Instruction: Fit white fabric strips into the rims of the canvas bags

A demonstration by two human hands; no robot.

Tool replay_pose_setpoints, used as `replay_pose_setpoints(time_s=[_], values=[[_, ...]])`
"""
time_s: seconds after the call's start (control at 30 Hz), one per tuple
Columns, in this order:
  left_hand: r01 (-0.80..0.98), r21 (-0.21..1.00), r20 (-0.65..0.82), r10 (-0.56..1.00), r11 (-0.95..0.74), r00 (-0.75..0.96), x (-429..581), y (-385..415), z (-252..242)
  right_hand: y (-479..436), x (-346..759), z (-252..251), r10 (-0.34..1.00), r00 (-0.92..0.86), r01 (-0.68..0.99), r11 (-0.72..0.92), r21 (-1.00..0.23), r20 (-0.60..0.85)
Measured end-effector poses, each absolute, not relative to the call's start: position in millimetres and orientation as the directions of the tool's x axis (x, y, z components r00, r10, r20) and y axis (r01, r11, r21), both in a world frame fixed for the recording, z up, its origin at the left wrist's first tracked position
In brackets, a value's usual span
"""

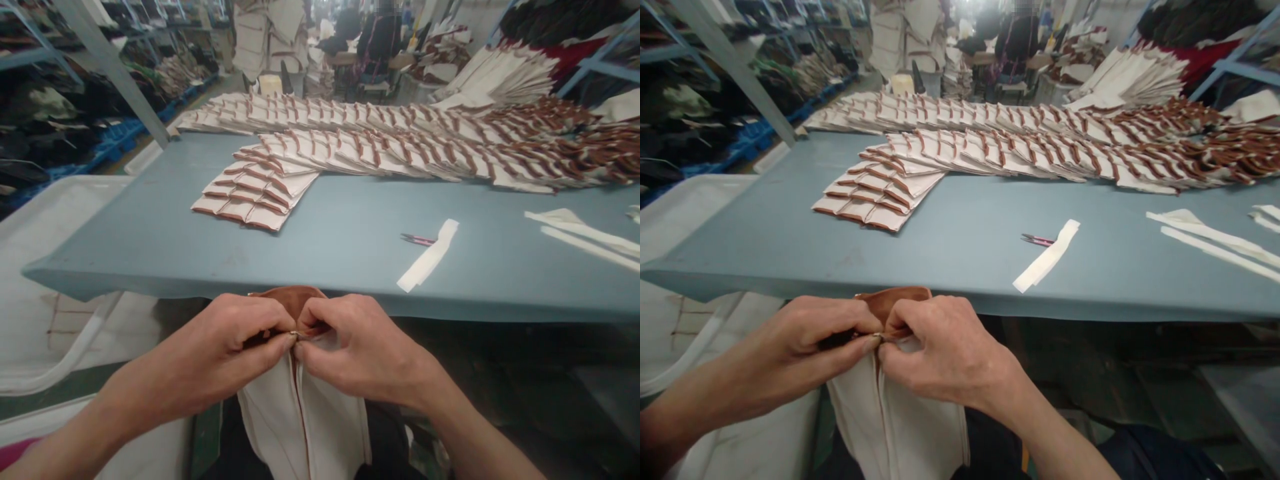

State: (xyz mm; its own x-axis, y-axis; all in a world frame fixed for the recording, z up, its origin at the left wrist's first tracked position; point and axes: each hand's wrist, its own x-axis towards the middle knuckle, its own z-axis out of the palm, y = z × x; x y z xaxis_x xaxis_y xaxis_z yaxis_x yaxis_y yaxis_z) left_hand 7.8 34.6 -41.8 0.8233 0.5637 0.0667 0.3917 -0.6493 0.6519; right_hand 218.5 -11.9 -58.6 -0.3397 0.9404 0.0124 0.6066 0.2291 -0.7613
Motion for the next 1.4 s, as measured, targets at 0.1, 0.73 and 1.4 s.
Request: replay_pose_setpoints(time_s=[0.1,0.73,1.4], values=[[0.406,0.683,0.038,0.585,-0.607,0.810,6.1,32.9,-41.2,-11.8,217.5,-58.2,0.937,-0.350,0.613,0.240,-0.753,0.014],[0.345,0.332,0.242,0.433,-0.878,0.868,-0.4,22.7,-41.1,-11.2,213.5,-67.7,0.925,-0.375,0.384,0.221,-0.897,0.067],[0.250,0.284,0.306,0.335,-0.926,0.891,-5.4,23.9,-62.8,-8.2,220.1,-79.7,0.880,-0.442,0.047,-0.173,-0.984,-0.175]])
